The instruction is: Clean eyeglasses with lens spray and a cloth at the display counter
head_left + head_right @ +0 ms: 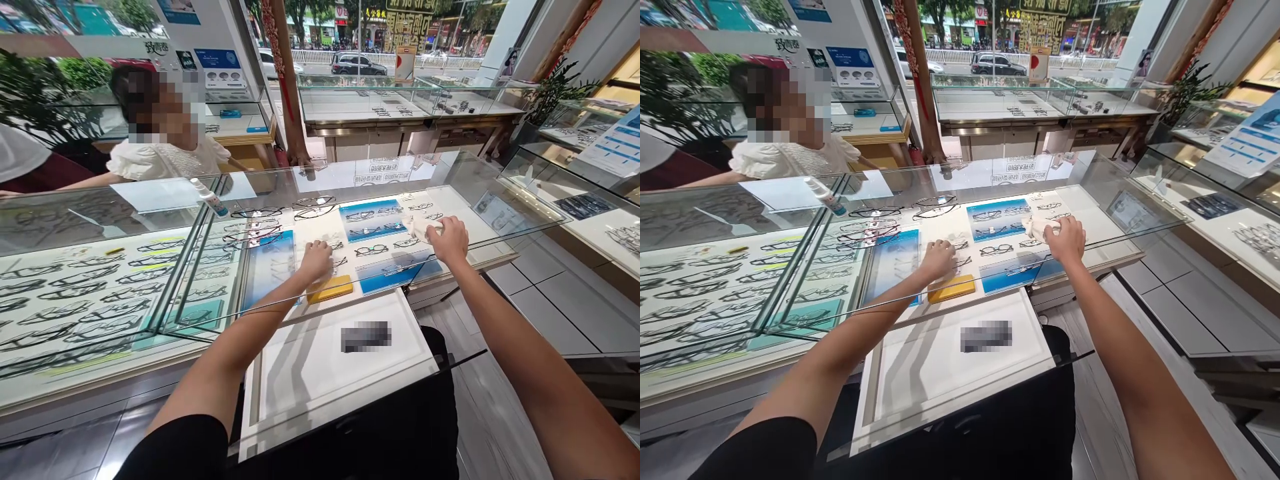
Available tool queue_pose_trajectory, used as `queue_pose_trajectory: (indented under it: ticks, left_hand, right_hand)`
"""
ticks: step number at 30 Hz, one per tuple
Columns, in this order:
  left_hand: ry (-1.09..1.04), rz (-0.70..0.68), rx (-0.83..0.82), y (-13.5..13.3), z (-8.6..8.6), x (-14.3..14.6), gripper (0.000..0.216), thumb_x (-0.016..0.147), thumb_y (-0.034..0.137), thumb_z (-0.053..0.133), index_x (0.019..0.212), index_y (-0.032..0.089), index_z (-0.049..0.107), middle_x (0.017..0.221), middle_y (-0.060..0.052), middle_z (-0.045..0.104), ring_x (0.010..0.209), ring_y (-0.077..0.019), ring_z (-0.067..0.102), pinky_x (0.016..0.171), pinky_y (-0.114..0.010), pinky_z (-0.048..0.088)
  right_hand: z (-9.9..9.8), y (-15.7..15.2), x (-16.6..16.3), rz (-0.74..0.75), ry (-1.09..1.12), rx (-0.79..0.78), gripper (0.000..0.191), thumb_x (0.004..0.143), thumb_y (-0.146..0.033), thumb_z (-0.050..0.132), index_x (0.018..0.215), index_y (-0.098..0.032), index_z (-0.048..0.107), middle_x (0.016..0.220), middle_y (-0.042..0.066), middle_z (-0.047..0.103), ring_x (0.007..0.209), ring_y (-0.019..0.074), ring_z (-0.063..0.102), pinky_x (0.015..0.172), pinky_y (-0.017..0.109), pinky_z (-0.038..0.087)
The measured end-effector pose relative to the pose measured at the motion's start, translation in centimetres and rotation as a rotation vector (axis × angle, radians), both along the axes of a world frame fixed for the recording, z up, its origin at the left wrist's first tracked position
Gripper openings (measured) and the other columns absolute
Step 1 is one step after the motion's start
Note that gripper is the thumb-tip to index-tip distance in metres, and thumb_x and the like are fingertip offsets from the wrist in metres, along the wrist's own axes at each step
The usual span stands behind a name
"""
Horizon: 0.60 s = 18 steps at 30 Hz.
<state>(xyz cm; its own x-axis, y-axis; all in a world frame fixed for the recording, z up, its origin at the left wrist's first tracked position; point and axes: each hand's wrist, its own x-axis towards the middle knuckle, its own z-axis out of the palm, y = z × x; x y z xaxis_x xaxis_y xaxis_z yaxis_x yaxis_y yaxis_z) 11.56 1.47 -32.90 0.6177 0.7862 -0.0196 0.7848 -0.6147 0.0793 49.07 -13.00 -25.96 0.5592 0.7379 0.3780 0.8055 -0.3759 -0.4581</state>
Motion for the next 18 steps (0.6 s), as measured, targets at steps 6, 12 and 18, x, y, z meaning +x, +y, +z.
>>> queue_pose_trajectory:
  ticks: [6, 12, 18]
  left_hand:
    - [-0.005, -0.224, -0.296, -11.5, 4.7, 0.2, 0.017, 0.097, 0.031, 0.059, 0.093, 0.028, 0.075, 0.097, -0.006, 0.081, 0.091, -0.0249, 0.073, 0.081, -0.037, 0.054]
    - [-0.295, -0.486, -0.59, -17.2, 15.5, -1.1, 0.024, 0.105, 0.044, 0.058, 0.095, 0.028, 0.073, 0.082, -0.002, 0.076, 0.071, -0.0185, 0.065, 0.066, -0.034, 0.044]
    - [-0.24, -0.158, 0.132, -5.7, 20.4, -0.2, 0.028, 0.103, 0.04, 0.059, 0.107, 0.022, 0.08, 0.124, -0.01, 0.076, 0.118, -0.0315, 0.066, 0.099, -0.044, 0.049]
  right_hand:
    - [-0.3, 0.1, 0.2, 0.003, -0.011, 0.014, 0.035, 0.095, -0.048, 0.053, 0.109, -0.021, 0.07, 0.129, 0.019, 0.071, 0.12, 0.039, 0.056, 0.108, 0.057, 0.045]
    - [-0.4, 0.2, 0.4, 0.002, -0.022, 0.024, 0.034, 0.094, -0.047, 0.053, 0.108, -0.021, 0.07, 0.127, 0.02, 0.07, 0.119, 0.0393, 0.056, 0.107, 0.057, 0.046]
    - [-0.3, 0.2, 0.4, 0.006, -0.025, 0.021, 0.035, 0.093, -0.047, 0.052, 0.108, -0.021, 0.07, 0.127, 0.02, 0.071, 0.118, 0.0394, 0.056, 0.106, 0.057, 0.046]
